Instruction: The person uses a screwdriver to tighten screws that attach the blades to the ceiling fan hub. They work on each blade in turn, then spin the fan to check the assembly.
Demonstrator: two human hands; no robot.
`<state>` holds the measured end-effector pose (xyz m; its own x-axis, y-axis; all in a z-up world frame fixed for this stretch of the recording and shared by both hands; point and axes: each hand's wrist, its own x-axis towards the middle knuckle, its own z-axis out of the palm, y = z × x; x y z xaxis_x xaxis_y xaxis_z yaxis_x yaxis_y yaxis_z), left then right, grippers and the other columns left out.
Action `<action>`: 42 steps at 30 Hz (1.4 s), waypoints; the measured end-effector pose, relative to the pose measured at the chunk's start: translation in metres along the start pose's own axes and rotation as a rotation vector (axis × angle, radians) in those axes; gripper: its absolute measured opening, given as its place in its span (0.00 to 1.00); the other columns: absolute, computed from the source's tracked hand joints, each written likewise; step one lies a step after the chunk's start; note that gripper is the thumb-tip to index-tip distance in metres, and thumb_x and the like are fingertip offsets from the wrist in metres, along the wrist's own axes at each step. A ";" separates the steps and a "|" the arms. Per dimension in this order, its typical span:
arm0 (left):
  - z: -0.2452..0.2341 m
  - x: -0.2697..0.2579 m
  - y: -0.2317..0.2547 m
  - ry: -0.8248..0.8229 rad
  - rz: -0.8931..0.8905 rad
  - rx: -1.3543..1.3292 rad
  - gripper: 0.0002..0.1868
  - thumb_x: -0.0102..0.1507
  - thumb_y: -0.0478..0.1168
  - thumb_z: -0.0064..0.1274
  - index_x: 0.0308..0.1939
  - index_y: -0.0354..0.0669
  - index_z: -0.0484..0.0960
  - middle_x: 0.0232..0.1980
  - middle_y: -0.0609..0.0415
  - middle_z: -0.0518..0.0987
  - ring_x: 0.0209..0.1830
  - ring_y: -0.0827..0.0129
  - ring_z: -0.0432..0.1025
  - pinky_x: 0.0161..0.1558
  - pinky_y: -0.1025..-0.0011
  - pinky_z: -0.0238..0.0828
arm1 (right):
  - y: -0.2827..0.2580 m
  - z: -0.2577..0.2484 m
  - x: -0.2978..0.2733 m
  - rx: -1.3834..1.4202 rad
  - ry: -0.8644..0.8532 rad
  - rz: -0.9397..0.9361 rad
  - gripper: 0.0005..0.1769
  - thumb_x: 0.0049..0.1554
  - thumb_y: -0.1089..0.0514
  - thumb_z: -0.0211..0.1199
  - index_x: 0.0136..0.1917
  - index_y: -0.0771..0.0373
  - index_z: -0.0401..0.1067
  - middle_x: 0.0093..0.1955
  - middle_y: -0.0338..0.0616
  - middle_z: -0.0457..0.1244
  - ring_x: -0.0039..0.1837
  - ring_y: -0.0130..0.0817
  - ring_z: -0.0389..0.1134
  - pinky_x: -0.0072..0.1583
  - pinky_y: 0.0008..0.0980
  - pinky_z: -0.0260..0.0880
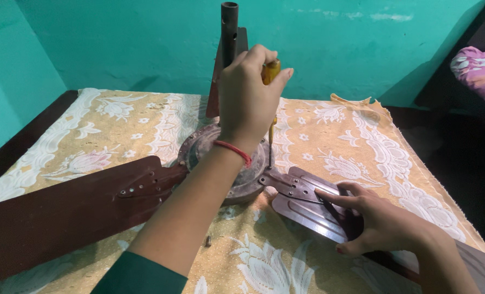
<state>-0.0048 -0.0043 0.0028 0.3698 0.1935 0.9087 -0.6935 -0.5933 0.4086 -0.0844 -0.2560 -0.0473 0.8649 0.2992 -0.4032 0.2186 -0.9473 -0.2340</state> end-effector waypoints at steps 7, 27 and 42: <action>0.003 0.001 0.017 -0.085 -0.056 0.038 0.15 0.55 0.39 0.71 0.39 0.38 0.81 0.37 0.48 0.85 0.37 0.57 0.82 0.36 0.65 0.78 | 0.000 -0.001 0.000 0.000 -0.034 0.002 0.65 0.33 0.39 0.83 0.80 0.34 0.57 0.82 0.41 0.45 0.75 0.39 0.60 0.74 0.35 0.63; 0.020 0.021 -0.021 -0.361 -0.065 -0.288 0.14 0.58 0.34 0.68 0.45 0.36 0.84 0.40 0.51 0.88 0.38 0.73 0.84 0.41 0.75 0.83 | 0.005 0.001 0.004 -0.004 -0.030 -0.008 0.66 0.35 0.40 0.85 0.82 0.31 0.55 0.83 0.43 0.45 0.80 0.41 0.54 0.76 0.39 0.58; -0.004 0.010 -0.004 -0.241 -0.027 0.024 0.16 0.59 0.44 0.70 0.44 0.42 0.82 0.35 0.48 0.85 0.30 0.62 0.83 0.34 0.67 0.79 | 0.001 -0.001 -0.001 -0.018 0.002 -0.010 0.65 0.34 0.40 0.86 0.80 0.29 0.56 0.81 0.41 0.45 0.79 0.39 0.55 0.76 0.36 0.59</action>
<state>-0.0012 0.0031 0.0103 0.5265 0.0194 0.8500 -0.6675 -0.6098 0.4273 -0.0841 -0.2571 -0.0460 0.8634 0.3082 -0.3994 0.2349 -0.9463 -0.2222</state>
